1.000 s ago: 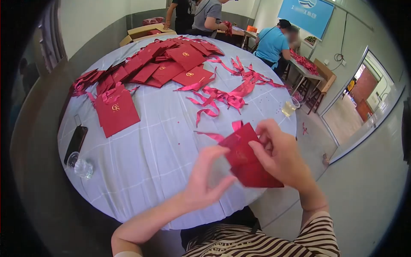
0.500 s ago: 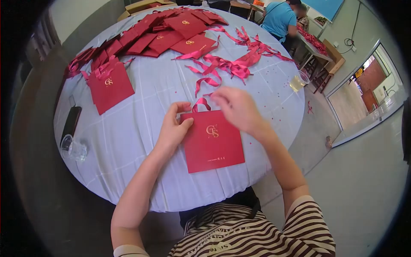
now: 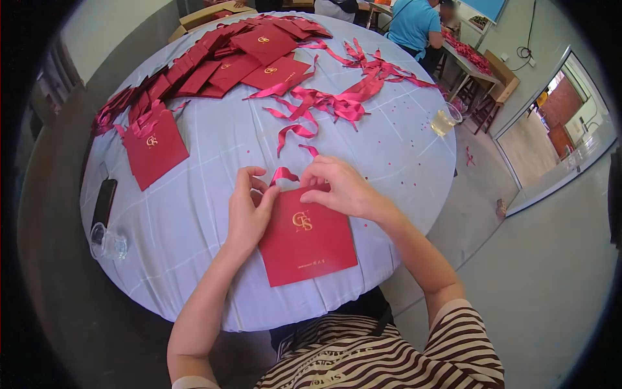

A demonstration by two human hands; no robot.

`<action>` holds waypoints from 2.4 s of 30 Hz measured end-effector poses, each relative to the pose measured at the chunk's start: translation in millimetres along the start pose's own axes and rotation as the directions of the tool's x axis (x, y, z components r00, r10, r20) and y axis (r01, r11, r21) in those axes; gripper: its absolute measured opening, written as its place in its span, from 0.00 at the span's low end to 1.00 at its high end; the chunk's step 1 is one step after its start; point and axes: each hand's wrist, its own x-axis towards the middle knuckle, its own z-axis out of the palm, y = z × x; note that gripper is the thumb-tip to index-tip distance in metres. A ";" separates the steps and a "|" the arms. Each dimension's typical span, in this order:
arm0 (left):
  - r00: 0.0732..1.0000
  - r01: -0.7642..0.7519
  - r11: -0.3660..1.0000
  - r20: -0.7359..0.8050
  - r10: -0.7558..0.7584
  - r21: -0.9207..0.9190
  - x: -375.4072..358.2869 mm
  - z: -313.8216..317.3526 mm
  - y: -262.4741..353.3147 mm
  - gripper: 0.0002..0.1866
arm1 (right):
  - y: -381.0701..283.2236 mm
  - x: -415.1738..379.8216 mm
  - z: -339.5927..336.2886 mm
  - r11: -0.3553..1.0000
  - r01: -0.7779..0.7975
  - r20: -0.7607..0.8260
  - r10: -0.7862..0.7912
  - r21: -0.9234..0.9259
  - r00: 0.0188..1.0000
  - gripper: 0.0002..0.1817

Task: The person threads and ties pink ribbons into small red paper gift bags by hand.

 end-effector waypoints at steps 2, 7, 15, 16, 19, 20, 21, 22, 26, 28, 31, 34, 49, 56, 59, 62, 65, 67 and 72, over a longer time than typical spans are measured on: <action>1.000 -0.024 1.000 -0.019 0.024 -0.005 7.2 -3.5 -3.7 0.12 | -3.7 -0.9 -0.8 0.999 -0.015 0.043 0.013 0.032 0.999 0.11; 0.972 0.237 0.948 0.047 -0.232 -0.213 20.8 -27.0 -7.7 0.09 | -25.1 0.0 -11.8 0.996 0.063 0.107 -0.056 -0.057 0.993 0.10; 0.977 -0.053 0.872 -0.156 0.146 0.486 11.5 -52.9 19.5 0.10 | -41.4 3.9 -20.8 0.996 -0.083 0.278 0.068 0.041 0.958 0.09; 0.977 -0.057 0.872 -0.153 0.149 0.486 4.6 -52.5 30.5 0.10 | -39.9 3.9 -19.6 0.996 -0.084 0.274 0.070 0.040 0.959 0.09; 0.934 -0.341 0.907 0.194 0.299 0.245 -15.7 -47.5 61.5 0.09 | -39.8 5.3 -20.9 0.997 0.075 0.208 -0.080 0.034 0.975 0.09; 0.885 -0.452 0.841 0.268 0.381 0.298 -19.9 -46.9 67.5 0.09 | -46.0 6.4 -25.7 0.996 0.088 0.180 -0.091 0.023 0.979 0.09; 0.826 -0.554 0.756 0.342 0.447 0.349 -22.4 -46.8 72.2 0.09 | -53.7 8.3 -29.5 0.994 0.109 0.153 -0.110 0.016 0.982 0.08; 0.830 -0.553 0.746 0.328 0.451 0.372 -23.1 -46.6 76.1 0.09 | -61.2 9.0 -32.6 0.990 0.137 0.153 -0.139 0.021 0.979 0.08; 0.708 -0.638 0.513 0.174 0.685 0.575 -29.6 -49.0 87.9 0.13 | -97.3 2.7 -36.0 0.867 0.280 -0.051 -0.328 -0.411 0.943 0.08; 0.687 -0.607 0.412 0.188 0.702 0.679 -37.6 -49.6 88.3 0.14 | -107.8 -0.1 -33.6 0.842 0.281 -0.060 -0.346 -0.460 0.936 0.08; 0.682 -0.592 0.407 0.163 0.712 0.695 -39.0 -48.1 82.4 0.13 | -107.4 0.8 -29.5 0.840 0.274 -0.076 -0.348 -0.468 0.935 0.09; 0.692 -0.571 0.434 0.124 0.711 0.697 -39.6 -56.8 85.6 0.10 | -114.1 0.7 -31.0 0.829 0.306 -0.054 -0.373 -0.467 0.926 0.09; 0.814 -0.581 0.728 0.263 0.518 0.363 -26.4 -86.1 80.3 0.08 | -92.8 2.2 -42.5 0.858 0.404 -0.012 -0.429 -0.318 0.903 0.07; 0.904 -0.257 0.949 -0.302 0.303 0.184 -8.3 -100.4 46.8 0.04 | -16.3 53.6 -63.8 0.957 0.202 -0.437 -0.094 0.208 0.895 0.07; 0.871 -0.242 0.941 -0.376 0.318 0.235 -1.8 -100.6 33.2 0.05 | 29.8 73.5 -42.7 0.993 0.042 -0.329 -0.003 0.112 0.944 0.09; 0.863 -0.213 0.946 -0.406 0.300 0.246 -1.7 -97.7 26.7 0.06 | 53.6 87.4 -10.2 0.954 0.170 -0.221 -0.226 -0.247 0.949 0.11; 0.852 -0.186 0.934 -0.424 0.309 0.305 -1.2 -103.1 18.6 0.05 | 63.1 91.0 20.5 0.826 0.201 -0.199 -0.349 -0.526 0.916 0.11; 0.844 -0.205 0.924 -0.421 0.334 0.322 -0.4 -104.4 15.6 0.05 | 70.1 95.5 27.4 0.745 0.250 -0.031 -0.341 -0.618 0.940 0.09; 0.846 -0.182 0.922 -0.423 0.324 0.342 -0.8 -102.4 17.4 0.06 | 67.7 77.0 12.3 0.770 0.249 -0.011 -0.315 -0.588 0.949 0.05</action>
